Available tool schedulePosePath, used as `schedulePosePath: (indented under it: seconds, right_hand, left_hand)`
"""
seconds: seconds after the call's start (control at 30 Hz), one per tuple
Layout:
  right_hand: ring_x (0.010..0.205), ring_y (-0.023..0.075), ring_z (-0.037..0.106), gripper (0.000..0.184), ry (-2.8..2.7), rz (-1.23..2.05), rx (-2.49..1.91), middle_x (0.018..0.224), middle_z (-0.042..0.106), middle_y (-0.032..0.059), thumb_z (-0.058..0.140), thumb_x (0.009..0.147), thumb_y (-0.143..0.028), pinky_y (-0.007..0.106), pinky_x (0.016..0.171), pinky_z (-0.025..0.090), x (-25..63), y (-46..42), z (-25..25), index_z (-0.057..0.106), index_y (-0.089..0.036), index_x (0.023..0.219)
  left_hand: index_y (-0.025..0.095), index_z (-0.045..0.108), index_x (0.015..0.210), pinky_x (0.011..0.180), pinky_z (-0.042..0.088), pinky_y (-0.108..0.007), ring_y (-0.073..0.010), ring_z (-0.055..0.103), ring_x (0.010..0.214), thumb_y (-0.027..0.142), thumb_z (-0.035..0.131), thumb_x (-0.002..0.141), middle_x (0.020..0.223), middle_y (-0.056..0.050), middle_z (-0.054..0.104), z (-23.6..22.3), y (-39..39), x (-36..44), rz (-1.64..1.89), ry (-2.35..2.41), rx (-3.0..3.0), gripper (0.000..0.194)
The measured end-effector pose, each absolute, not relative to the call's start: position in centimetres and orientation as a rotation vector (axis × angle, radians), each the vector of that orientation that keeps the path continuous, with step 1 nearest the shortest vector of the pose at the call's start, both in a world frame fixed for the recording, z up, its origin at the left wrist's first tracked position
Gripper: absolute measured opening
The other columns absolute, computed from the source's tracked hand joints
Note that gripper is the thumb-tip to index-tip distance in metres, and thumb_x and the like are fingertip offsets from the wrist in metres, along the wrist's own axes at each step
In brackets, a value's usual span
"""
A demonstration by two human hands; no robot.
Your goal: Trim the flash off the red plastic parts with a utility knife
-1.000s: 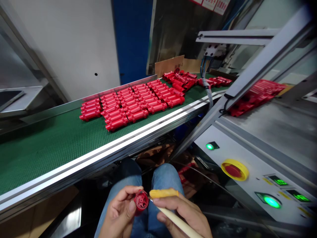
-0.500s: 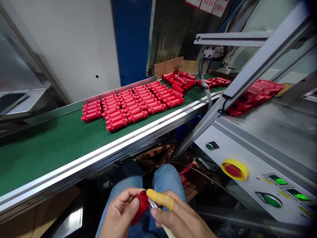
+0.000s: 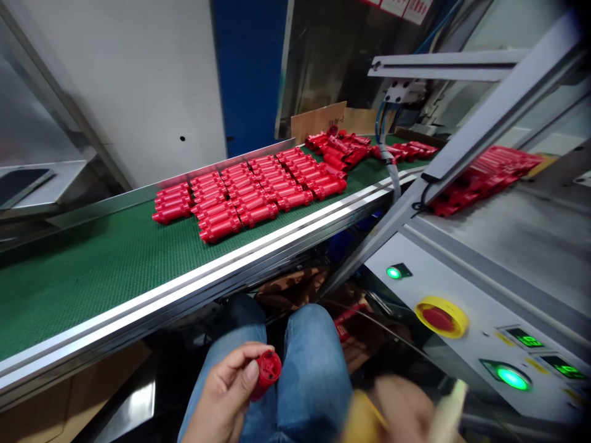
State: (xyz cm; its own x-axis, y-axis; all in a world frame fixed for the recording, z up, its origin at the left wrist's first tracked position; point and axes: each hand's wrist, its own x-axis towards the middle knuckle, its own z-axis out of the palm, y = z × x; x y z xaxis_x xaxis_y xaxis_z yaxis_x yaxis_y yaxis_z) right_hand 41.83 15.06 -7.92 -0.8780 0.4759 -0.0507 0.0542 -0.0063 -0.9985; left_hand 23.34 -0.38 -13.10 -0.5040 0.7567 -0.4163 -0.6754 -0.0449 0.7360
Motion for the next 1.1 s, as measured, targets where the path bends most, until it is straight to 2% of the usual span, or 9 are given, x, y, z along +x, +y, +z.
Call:
schedulePosePath:
  seconds: [0.1,0.17,0.23,0.3,0.37,0.7,0.97,1.1]
  right_hand:
    - [0.099,0.0117,0.075,0.012,-2.039,1.612,-0.584,0.104,0.079,0.0048,0.074,0.092,-0.030,0.017,0.089,0.059,39.8,15.0,-7.9,0.077,-0.025,0.102]
    - [0.096,0.0095,0.076,0.018,-2.103,1.389,-0.465,0.100,0.080,0.0006,0.077,0.088,-0.018,0.012,0.090,0.059,38.6,14.6,-8.1,0.078,-0.028,0.103]
    - [0.094,0.0086,0.076,0.029,-2.147,1.335,-0.295,0.099,0.080,-0.0020,0.080,0.084,-0.013,0.010,0.090,0.059,38.0,14.0,-8.4,0.077,-0.029,0.107]
    - [0.099,0.0090,0.076,0.035,-2.146,1.380,-0.185,0.105,0.080,-0.0019,0.081,0.083,-0.011,0.011,0.094,0.058,37.7,13.5,-8.7,0.076,-0.029,0.113]
    - [0.099,0.0090,0.076,0.035,-2.125,1.462,-0.144,0.107,0.079,-0.0012,0.080,0.084,-0.012,0.011,0.093,0.058,37.6,13.2,-9.1,0.075,-0.027,0.114]
    - [0.100,0.0085,0.076,0.039,-2.097,1.568,-0.115,0.107,0.078,-0.0021,0.081,0.083,-0.010,0.012,0.093,0.058,37.6,13.3,-9.8,0.075,-0.028,0.116]
    - [0.092,0.0066,0.077,0.027,-2.139,1.355,-0.207,0.101,0.079,-0.0022,0.080,0.084,-0.014,0.007,0.090,0.059,37.3,12.5,-9.5,0.074,-0.024,0.108]
    - [0.094,0.0061,0.077,0.031,-2.188,1.239,-0.227,0.104,0.079,-0.0028,0.079,0.085,-0.013,0.006,0.090,0.058,37.6,12.2,-9.6,0.072,-0.026,0.112]
  left_hand:
    - [0.014,0.082,0.102,0.060,0.051,-0.024,-0.0151,0.065,0.063,0.050,0.081,0.082,0.078,-0.010,0.076,-13.6,-0.3,23.4,1.698,0.914,0.094,0.042]
    - [0.014,0.079,0.101,0.047,0.047,-0.022,-0.0133,0.059,0.049,0.054,0.071,0.090,0.065,-0.008,0.071,-14.1,-0.3,23.5,1.666,0.802,0.116,0.042]
    - [0.017,0.075,0.095,0.037,0.039,-0.018,-0.0098,0.051,0.038,0.057,0.060,0.096,0.057,-0.006,0.068,-14.4,-0.4,23.5,1.644,0.761,0.124,0.043]
    - [0.018,0.071,0.088,0.034,0.035,-0.015,-0.0071,0.045,0.033,0.058,0.051,0.100,0.051,-0.004,0.065,-14.5,-0.5,23.6,1.628,0.765,0.128,0.047]
    - [0.017,0.069,0.085,0.035,0.035,-0.013,-0.0056,0.044,0.031,0.058,0.049,0.101,0.048,-0.004,0.064,-14.5,-0.6,23.6,1.609,0.782,0.132,0.048]
    - [0.017,0.062,0.078,0.033,0.033,-0.011,-0.0043,0.042,0.031,0.063,0.057,0.096,0.046,-0.002,0.062,-14.1,-0.6,23.8,1.548,0.843,0.140,0.049]
    - [0.018,0.065,0.083,0.034,0.033,-0.011,-0.0041,0.040,0.031,0.062,0.058,0.095,0.046,0.000,0.061,-14.4,-0.8,23.9,1.589,0.830,0.145,0.047]
    - [0.018,0.068,0.088,0.035,0.036,-0.011,-0.0053,0.046,0.033,0.060,0.061,0.095,0.050,-0.002,0.066,-14.7,-0.8,23.9,1.644,0.832,0.142,0.044]
